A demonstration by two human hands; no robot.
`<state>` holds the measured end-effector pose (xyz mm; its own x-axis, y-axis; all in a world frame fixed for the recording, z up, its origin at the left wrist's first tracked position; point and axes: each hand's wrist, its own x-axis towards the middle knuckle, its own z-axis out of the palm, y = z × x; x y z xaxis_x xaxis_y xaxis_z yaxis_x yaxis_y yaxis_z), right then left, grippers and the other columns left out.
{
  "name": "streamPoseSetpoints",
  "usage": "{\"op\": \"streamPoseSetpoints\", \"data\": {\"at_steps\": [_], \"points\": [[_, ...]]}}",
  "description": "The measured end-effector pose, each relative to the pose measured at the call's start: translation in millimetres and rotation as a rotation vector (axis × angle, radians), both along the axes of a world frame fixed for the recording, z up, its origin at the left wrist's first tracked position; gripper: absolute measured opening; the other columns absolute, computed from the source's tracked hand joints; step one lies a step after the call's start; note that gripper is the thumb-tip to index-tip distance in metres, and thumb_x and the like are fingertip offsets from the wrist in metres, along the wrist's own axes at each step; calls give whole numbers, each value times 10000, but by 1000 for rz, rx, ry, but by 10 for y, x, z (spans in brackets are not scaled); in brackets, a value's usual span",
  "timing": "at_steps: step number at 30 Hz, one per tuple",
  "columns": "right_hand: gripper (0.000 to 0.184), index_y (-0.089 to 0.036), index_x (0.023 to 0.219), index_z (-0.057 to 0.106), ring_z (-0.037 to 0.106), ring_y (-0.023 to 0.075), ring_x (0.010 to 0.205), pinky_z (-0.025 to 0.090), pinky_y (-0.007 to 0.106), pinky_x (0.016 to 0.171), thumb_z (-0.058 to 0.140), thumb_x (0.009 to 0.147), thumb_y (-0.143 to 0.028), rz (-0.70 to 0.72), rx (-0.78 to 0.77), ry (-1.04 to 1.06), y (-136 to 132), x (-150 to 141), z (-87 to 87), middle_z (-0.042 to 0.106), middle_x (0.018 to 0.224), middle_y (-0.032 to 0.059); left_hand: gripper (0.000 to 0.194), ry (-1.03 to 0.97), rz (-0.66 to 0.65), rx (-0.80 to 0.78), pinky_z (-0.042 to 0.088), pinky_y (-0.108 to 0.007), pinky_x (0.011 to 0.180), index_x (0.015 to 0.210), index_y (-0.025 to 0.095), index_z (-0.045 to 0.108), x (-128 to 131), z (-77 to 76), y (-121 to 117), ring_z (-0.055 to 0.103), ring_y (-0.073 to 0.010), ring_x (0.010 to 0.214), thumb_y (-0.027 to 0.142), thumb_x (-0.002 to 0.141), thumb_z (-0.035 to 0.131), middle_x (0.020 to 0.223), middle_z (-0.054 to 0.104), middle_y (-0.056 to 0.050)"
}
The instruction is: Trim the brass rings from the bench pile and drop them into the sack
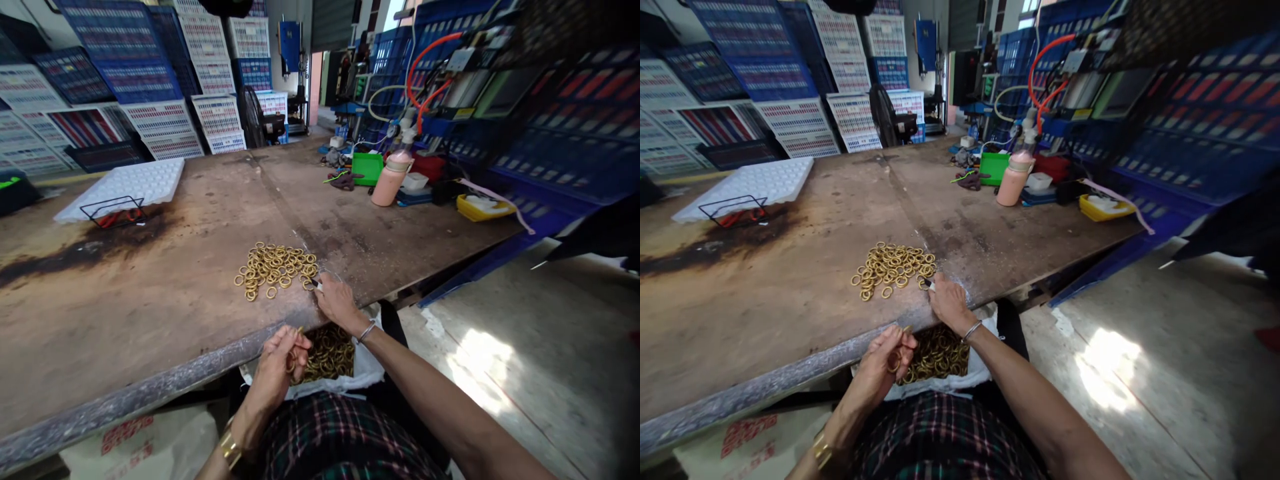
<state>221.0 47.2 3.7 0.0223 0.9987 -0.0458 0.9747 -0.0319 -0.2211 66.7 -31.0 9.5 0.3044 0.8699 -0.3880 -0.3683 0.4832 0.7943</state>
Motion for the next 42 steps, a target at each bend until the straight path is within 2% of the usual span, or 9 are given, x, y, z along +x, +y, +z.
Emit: {"op": "streamPoseSetpoints", "data": {"at_steps": [3, 9, 14, 17, 23, 27, 31, 33, 42], "points": [[244, -176, 1059, 435, 602, 203, 814, 364, 268, 649, 387, 863, -315, -14, -10, -1, 93, -49, -45, 626, 912, 94, 313, -26, 48, -46, 255, -167, 345, 656, 142, 510, -14, -40, 52, 469, -64, 433, 430, 676, 631, 649, 609, -35], [219, -192, 1036, 461, 585, 196, 837, 353, 259, 654, 385, 830, -200, 3, 37, 8, 138, -50, -69, 615, 955, 78, 244, -180, 56, -121, 313, -149, 351, 830, 163, 537, -91, -39, 132, 579, -113, 534, 302, 666, 652, 684, 630, -28], [206, -176, 988, 472, 566, 179, 795, 354, 252, 658, 391, 800, -147, 123, 94, 173, 8, -25, -53, 614, 892, 65, 237, -180, 153, -192, 351, -154, 360, 640, 139, 509, -120, -46, 208, 588, -111, 557, 325, 665, 654, 660, 591, -15], [220, -180, 985, 465, 562, 163, 804, 360, 243, 690, 411, 781, -120, 239, 120, 331, -135, -80, -32, 611, 874, 47, 246, -54, 209, -112, 341, -149, 345, 731, 157, 514, -102, -41, 229, 554, -94, 502, 345, 667, 659, 618, 568, 14], [243, -183, 965, 472, 545, 136, 704, 351, 229, 643, 433, 744, -90, 371, 119, 480, -362, -255, 3, 593, 792, 19, 282, 129, 134, 69, 222, -142, 318, 783, 172, 514, -96, -119, 229, 312, -31, 342, 432, 710, 596, 495, 448, 81], [102, -180, 863, 488, 495, 110, 600, 345, 217, 589, 399, 818, -200, 293, 43, 695, -374, -332, 56, 533, 674, -19, 250, 362, 150, 229, 267, -172, 391, 708, 167, 542, -126, -134, 205, 331, -49, 396, 413, 750, 546, 489, 420, 74], [170, -179, 700, 469, 471, 96, 569, 350, 210, 584, 387, 831, -251, 214, -91, 887, -353, -356, 128, 476, 585, -45, 205, 556, 158, 495, 368, -211, 570, 727, 161, 612, -135, -65, 184, 458, -98, 566, 335, 778, 517, 594, 524, 28], [203, -177, 642, 444, 454, 90, 552, 347, 207, 574, 385, 824, -244, 181, -122, 939, -347, -358, 137, 464, 567, -48, 207, 568, 129, 546, 377, -223, 613, 728, 162, 619, -136, -45, 178, 481, -115, 619, 326, 786, 506, 642, 559, 11], [171, -161, 649, 506, 418, 81, 563, 307, 203, 562, 442, 793, -229, 186, -40, 884, -342, -401, 79, 477, 584, -49, 315, 233, -12, 144, 192, -169, 358, 701, 180, 484, -141, -126, 155, 250, -42, 354, 488, 751, 518, 463, 376, 83]]}}
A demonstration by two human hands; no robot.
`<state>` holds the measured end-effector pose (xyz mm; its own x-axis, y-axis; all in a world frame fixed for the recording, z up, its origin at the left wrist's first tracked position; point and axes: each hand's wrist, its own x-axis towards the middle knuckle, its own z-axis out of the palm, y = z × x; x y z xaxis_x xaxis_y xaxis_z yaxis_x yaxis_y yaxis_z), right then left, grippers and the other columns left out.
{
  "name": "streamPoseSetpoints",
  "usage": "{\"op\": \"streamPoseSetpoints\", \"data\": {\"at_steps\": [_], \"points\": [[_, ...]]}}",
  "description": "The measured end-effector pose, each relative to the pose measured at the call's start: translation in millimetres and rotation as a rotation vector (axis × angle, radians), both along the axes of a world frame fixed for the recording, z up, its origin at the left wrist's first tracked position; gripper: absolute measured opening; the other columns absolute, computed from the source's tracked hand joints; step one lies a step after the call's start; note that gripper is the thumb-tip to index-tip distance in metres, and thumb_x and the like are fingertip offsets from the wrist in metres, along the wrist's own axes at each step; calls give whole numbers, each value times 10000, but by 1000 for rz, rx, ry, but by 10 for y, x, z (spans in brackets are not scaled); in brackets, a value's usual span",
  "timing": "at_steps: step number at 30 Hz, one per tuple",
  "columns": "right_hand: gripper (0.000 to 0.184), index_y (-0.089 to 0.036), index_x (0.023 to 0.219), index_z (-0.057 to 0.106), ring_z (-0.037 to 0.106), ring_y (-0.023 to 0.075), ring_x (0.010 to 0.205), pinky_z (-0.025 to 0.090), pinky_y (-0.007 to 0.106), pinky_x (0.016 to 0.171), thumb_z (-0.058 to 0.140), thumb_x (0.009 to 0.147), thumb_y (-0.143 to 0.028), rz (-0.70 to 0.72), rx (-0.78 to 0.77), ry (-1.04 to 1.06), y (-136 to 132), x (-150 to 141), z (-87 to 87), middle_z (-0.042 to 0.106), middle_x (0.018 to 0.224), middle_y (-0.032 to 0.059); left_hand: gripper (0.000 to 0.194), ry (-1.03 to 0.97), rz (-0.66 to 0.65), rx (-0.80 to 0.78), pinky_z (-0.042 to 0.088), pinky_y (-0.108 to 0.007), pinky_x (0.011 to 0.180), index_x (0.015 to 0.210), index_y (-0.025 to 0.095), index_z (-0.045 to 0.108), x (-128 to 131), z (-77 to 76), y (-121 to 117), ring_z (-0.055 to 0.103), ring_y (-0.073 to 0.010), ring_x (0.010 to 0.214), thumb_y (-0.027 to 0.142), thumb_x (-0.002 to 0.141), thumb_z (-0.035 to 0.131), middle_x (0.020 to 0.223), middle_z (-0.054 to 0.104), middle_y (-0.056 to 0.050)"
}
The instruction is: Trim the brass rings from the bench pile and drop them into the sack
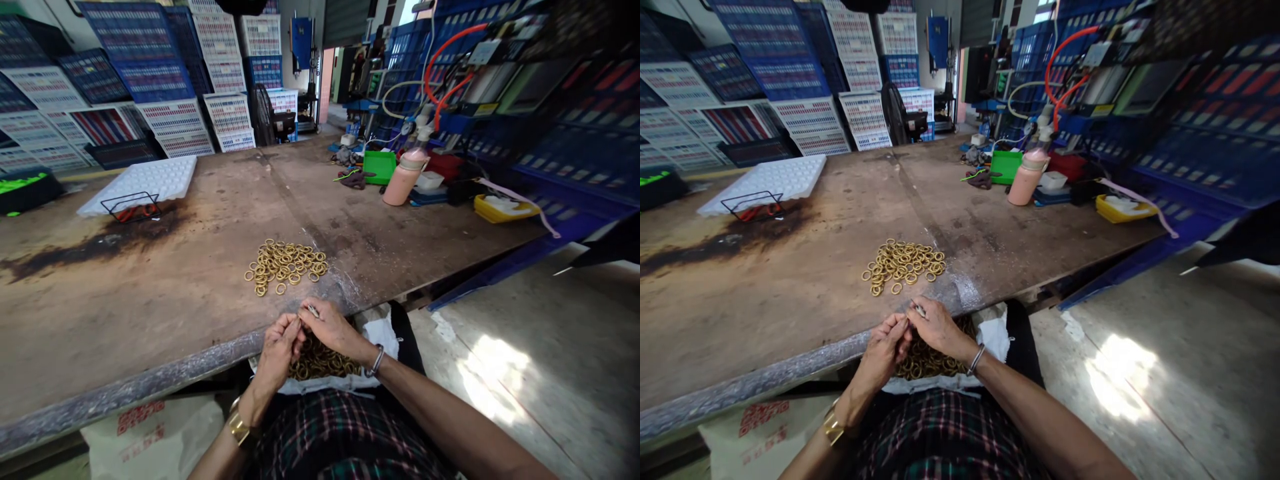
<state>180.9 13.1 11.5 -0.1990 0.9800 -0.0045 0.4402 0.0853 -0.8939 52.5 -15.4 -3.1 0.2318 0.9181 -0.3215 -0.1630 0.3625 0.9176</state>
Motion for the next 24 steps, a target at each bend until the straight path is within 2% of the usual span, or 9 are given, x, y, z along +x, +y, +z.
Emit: {"op": "streamPoseSetpoints", "data": {"at_steps": [5, 8, 11, 14, 19, 24], "points": [[234, -164, 636, 485, 473, 90, 571, 328, 203, 572, 370, 834, -215, -1, -15, 12, 29, 27, -26, 530, 602, -21, 273, -106, 14, 9, 181, -159, 347, 764, 180, 498, 8, -23, -11, 236, -34, 354, 451, 757, 535, 492, 402, 81], [189, -166, 686, 508, 444, 94, 546, 288, 213, 548, 383, 826, -189, -1, 76, -199, 19, 67, -80, 536, 603, -12, 255, -103, 16, 32, 185, -162, 348, 752, 182, 492, 10, -26, -8, 238, -35, 353, 434, 769, 526, 486, 397, 82], [130, -169, 753, 530, 432, 103, 549, 233, 234, 536, 410, 782, -130, 95, 163, -438, -27, 96, -103, 546, 614, -3, 257, -65, 25, 56, 198, -164, 358, 734, 180, 485, 8, -26, 4, 248, -38, 365, 431, 777, 518, 487, 395, 80], [152, -171, 813, 537, 473, 123, 605, 218, 253, 551, 427, 736, -99, 157, 181, -585, -77, 98, -63, 588, 679, 18, 277, -26, 34, 71, 204, -165, 369, 707, 177, 471, 3, -29, 14, 260, -40, 379, 442, 782, 506, 486, 389, 77], [194, -165, 890, 536, 527, 144, 695, 234, 262, 582, 413, 753, -105, 207, 134, -670, -104, 75, 26, 628, 801, 46, 277, 2, 33, 78, 210, -168, 378, 726, 180, 482, -7, -32, 14, 266, -45, 388, 449, 789, 495, 485, 390, 77], [194, -163, 915, 524, 539, 150, 721, 245, 259, 598, 403, 771, -116, 174, 129, -701, -96, 74, 1, 628, 815, 52, 292, 21, 17, 78, 202, -174, 376, 698, 180, 481, -1, -28, 6, 259, -47, 382, 454, 796, 480, 464, 368, 79]]}}
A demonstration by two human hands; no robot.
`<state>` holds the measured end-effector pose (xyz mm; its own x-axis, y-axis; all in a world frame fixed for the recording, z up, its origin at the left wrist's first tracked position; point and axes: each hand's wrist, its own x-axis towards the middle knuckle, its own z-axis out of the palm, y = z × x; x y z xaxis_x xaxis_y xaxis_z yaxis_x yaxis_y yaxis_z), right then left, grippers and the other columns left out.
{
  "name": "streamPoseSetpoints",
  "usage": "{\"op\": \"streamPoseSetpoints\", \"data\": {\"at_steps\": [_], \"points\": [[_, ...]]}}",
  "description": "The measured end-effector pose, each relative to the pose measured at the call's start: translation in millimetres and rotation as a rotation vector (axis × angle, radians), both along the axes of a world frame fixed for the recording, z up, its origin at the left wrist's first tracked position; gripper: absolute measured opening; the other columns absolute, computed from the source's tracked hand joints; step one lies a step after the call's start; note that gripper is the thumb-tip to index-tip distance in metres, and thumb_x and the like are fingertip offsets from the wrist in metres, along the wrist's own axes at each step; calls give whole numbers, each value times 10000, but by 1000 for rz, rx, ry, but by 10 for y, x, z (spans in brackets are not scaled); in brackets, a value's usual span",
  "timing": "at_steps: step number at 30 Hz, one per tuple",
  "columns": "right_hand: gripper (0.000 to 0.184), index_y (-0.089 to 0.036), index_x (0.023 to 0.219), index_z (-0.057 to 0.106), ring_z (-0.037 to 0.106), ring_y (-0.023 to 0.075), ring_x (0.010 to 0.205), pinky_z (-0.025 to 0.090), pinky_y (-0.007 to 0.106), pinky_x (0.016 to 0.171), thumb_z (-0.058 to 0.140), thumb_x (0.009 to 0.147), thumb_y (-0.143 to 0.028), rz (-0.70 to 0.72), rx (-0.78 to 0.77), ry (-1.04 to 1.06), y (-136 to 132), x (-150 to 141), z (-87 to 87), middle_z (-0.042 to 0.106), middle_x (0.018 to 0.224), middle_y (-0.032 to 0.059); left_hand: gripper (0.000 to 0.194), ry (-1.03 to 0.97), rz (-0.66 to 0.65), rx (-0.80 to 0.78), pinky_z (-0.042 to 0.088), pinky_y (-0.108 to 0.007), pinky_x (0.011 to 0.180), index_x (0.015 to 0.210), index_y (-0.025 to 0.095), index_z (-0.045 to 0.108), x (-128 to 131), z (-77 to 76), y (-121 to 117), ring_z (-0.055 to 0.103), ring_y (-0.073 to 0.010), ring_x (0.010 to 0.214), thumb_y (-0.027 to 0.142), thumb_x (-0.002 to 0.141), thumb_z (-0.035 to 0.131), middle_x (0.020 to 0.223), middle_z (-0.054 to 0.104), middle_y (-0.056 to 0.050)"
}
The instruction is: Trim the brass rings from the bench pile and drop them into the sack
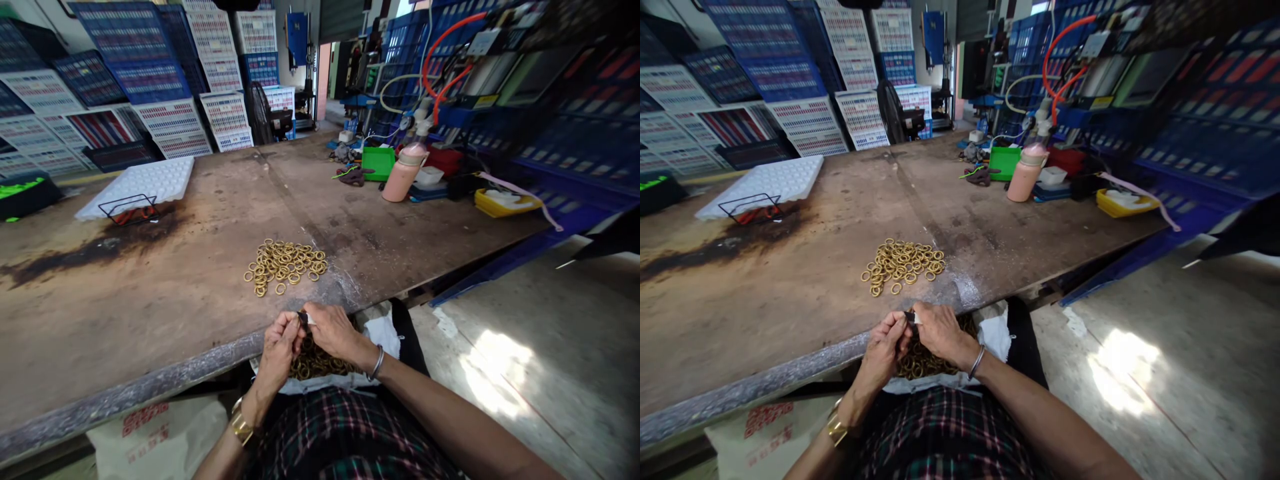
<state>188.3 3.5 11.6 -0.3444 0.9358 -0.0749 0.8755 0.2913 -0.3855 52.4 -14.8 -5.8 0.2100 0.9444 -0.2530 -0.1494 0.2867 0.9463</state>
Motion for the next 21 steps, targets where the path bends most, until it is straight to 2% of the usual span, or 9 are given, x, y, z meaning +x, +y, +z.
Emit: {"op": "streamPoseSetpoints", "data": {"at_steps": [8, 12, 14, 18, 21], "points": [[177, -160, 904, 525, 558, 158, 726, 271, 253, 599, 410, 774, -129, 43, -32, 4, 22, 7, -22, 637, 810, 71, 305, 55, -13, 44, 207, -184, 390, 683, 181, 473, -16, 19, 2, 271, -55, 399, 466, 793, 478, 478, 364, 74], [174, -159, 878, 540, 574, 170, 689, 281, 255, 570, 394, 788, -130, 96, -64, 24, 60, 19, -15, 644, 764, 83, 317, 136, -5, 133, 235, -190, 423, 644, 172, 483, -51, 91, -35, 306, -59, 429, 455, 785, 500, 490, 386, 60], [196, -153, 897, 545, 583, 181, 693, 295, 258, 574, 391, 783, -112, 58, -71, -16, 107, 25, -16, 646, 765, 94, 319, 128, -20, 119, 222, -194, 416, 636, 172, 485, -49, 148, -81, 295, -58, 417, 454, 782, 505, 472, 374, 64], [240, -145, 977, 518, 588, 190, 745, 328, 261, 620, 402, 772, -97, -22, -27, -76, 263, 8, -33, 643, 826, 103, 283, -82, -90, 30, 208, -191, 390, 668, 177, 489, -4, 233, -161, 268, -48, 384, 433, 788, 509, 462, 375, 72], [257, -158, 1056, 462, 586, 178, 792, 336, 250, 644, 399, 807, -134, -82, 71, -30, 416, -47, -62, 637, 887, 87, 285, -291, -11, -108, 195, -171, 365, 668, 174, 468, 4, 215, -149, 314, -39, 402, 432, 751, 557, 564, 482, 44]]}}
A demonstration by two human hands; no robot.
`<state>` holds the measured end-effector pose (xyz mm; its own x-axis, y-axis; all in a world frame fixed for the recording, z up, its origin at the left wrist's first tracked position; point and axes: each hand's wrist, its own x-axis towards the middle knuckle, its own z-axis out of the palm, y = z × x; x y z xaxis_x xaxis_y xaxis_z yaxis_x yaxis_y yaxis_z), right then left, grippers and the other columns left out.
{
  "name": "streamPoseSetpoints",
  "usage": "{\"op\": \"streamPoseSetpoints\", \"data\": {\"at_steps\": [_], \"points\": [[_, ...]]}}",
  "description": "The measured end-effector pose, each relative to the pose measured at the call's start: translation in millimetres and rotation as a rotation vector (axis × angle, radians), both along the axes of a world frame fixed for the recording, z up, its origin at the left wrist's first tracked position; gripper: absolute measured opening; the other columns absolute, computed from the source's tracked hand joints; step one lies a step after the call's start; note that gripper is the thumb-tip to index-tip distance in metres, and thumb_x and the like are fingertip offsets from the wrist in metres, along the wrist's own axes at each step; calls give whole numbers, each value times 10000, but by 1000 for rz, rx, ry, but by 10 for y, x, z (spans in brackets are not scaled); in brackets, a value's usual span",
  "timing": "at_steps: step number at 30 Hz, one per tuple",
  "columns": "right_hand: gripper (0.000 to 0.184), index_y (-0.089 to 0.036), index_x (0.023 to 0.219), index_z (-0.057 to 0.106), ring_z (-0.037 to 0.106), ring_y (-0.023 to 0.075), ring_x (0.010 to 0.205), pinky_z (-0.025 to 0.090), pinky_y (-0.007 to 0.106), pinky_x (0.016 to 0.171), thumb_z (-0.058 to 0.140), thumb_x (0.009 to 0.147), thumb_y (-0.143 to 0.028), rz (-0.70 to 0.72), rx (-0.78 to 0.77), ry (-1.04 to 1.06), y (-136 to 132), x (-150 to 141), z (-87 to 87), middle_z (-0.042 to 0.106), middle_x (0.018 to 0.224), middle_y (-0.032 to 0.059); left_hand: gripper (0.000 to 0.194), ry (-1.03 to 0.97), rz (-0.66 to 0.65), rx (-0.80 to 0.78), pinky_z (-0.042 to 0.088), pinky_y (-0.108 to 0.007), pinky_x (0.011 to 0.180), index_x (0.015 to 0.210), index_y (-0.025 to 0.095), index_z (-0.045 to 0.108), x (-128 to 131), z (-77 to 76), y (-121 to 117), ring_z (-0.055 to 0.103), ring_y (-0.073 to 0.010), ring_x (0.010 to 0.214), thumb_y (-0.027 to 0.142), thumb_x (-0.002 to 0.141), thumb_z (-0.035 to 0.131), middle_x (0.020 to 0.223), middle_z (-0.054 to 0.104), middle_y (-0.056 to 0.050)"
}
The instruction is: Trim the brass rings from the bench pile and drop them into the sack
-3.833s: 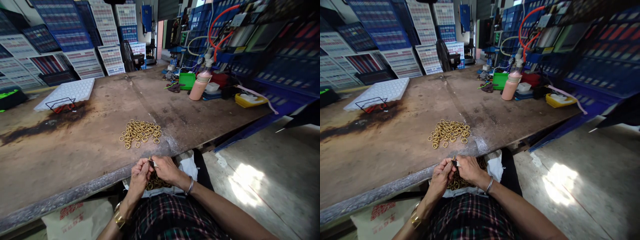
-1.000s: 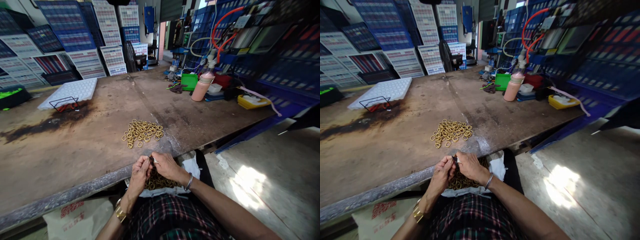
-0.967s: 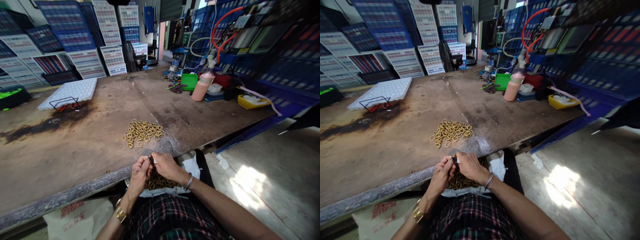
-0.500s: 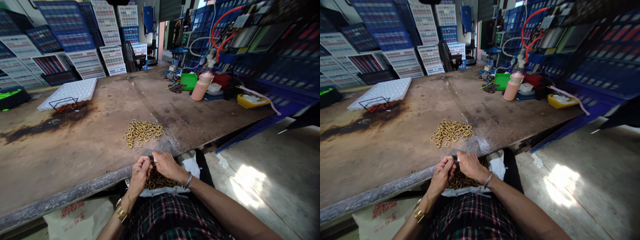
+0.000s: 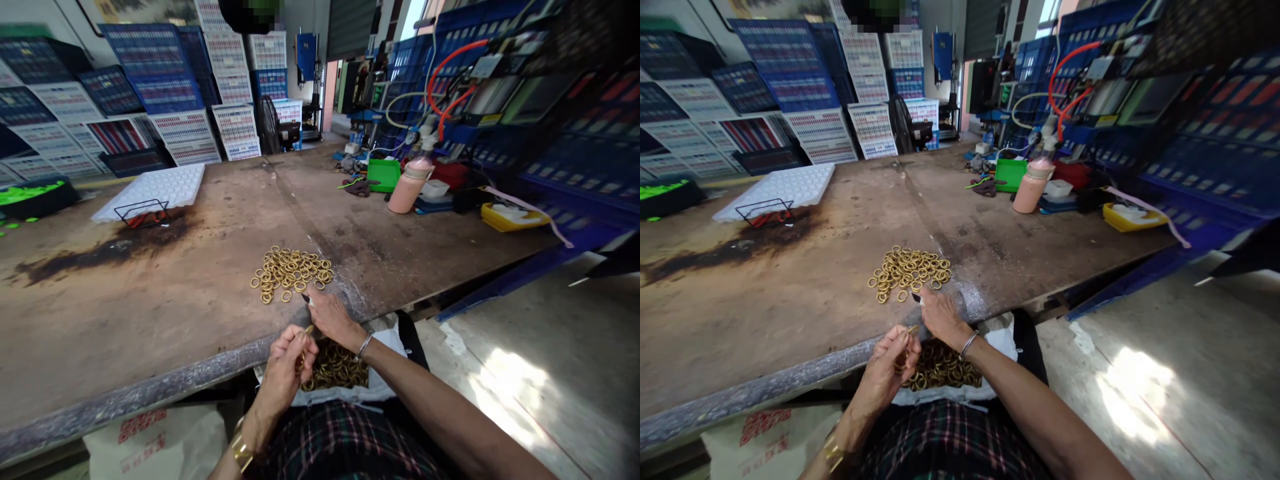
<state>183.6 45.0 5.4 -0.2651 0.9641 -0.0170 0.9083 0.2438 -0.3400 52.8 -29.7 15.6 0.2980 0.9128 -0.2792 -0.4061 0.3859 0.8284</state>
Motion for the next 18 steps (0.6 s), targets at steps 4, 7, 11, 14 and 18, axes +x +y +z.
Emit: {"op": "streamPoseSetpoints", "data": {"at_steps": [4, 7, 11, 14, 18], "points": [[240, -186, 1068, 428, 589, 177, 838, 339, 243, 648, 424, 828, -189, -66, 47, -24, 182, -102, -31, 630, 961, 77, 295, -87, 109, -138, 201, -149, 353, 664, 165, 451, -69, -76, 52, 402, -42, 446, 409, 707, 611, 689, 574, -4], [219, -195, 1054, 439, 596, 188, 828, 343, 253, 647, 424, 835, -198, -66, 13, -110, 253, -167, -36, 638, 924, 86, 225, -130, 122, -174, 235, -152, 353, 772, 180, 490, -133, -96, 71, 439, -59, 442, 362, 712, 607, 660, 589, 2], [221, -189, 1042, 456, 601, 187, 786, 338, 253, 631, 402, 829, -164, -64, 11, -143, 279, -186, -46, 644, 877, 88, 275, -227, 118, -254, 261, -153, 356, 881, 176, 540, -194, -98, 109, 475, -70, 455, 306, 662, 644, 630, 584, 12], [243, -178, 1047, 465, 592, 174, 754, 329, 243, 618, 403, 813, -152, -35, 30, -76, 293, -139, -61, 639, 842, 76, 224, -267, 168, -306, 316, -158, 387, 704, 142, 540, -224, -107, 164, 539, -84, 522, 309, 635, 672, 669, 603, -15], [175, -170, 952, 499, 549, 130, 674, 330, 215, 602, 378, 828, -187, 1, -6, 233, 289, -53, -62, 606, 742, 25, 250, -182, 239, -266, 356, -164, 407, 679, 151, 512, -231, -102, 252, 578, -105, 564, 287, 607, 708, 684, 608, -13]]}}
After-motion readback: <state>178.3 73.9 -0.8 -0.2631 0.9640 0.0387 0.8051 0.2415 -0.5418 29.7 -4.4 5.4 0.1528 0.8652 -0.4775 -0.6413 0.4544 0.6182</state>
